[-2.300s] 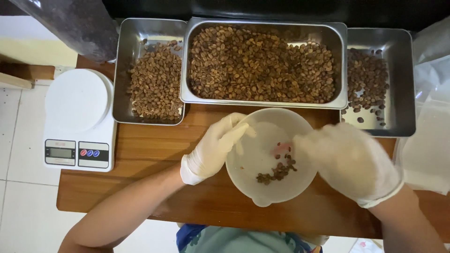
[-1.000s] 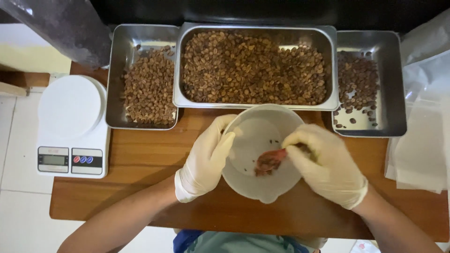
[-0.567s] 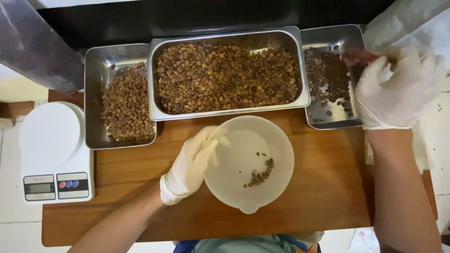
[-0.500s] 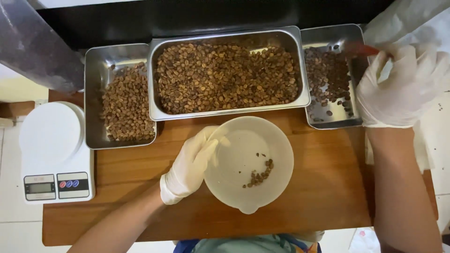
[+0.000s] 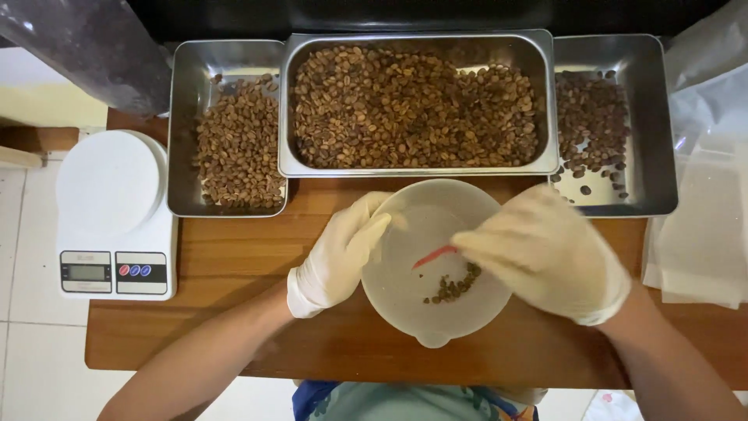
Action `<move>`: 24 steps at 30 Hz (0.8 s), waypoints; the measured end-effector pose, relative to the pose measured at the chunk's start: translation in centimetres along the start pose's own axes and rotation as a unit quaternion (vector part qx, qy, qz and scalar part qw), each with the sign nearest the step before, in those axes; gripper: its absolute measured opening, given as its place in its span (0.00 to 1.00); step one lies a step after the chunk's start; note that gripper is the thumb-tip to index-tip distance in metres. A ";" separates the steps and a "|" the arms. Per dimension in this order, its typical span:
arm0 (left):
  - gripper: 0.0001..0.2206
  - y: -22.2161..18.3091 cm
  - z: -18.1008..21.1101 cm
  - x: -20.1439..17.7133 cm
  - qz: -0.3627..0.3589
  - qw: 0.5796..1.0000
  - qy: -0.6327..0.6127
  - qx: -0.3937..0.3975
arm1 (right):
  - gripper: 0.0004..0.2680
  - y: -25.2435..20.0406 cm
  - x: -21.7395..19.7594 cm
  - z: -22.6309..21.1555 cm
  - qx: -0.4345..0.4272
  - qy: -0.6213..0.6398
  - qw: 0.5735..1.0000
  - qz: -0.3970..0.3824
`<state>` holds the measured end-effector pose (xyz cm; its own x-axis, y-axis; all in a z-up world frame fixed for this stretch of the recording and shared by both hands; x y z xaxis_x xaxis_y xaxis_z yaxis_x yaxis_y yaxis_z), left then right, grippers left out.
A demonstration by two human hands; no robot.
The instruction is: Sorting roasted coffee beans by hand and using a small scoop, separating them into different metal trays for quality control.
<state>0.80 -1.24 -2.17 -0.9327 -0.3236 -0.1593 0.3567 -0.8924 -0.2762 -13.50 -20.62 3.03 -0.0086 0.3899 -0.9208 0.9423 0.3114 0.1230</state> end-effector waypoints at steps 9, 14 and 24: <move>0.17 -0.1 0.4 -0.1 0.001 1.000 -0.018 -0.019 | 0.12 -1.1 -0.6 1.2 -0.052 -0.089 0.982 -0.161; 0.18 -0.6 2.0 -0.5 0.044 0.996 -0.016 -0.079 | 0.05 -2.6 -1.0 1.1 0.110 -0.366 0.921 -0.077; 0.14 -2.0 2.7 -0.6 0.096 0.992 -0.020 -0.079 | 0.08 -1.9 1.5 -0.5 0.067 -0.243 0.958 -0.135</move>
<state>0.55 -0.09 1.04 -0.8470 -0.4977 -0.1868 0.5290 -0.7540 -0.3895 -15.51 -20.21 1.59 -0.1317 -0.1485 -0.9801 0.9625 0.2174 -0.1623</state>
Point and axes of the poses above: each hand's wrist, its own y-axis towards the middle knuckle, its own x-axis out of the palm, z = x × y, the point moved 3 cm from there along y, towards the middle knuckle, and after that the axes turned 12 degrees about -z, right-handed, at the moved point
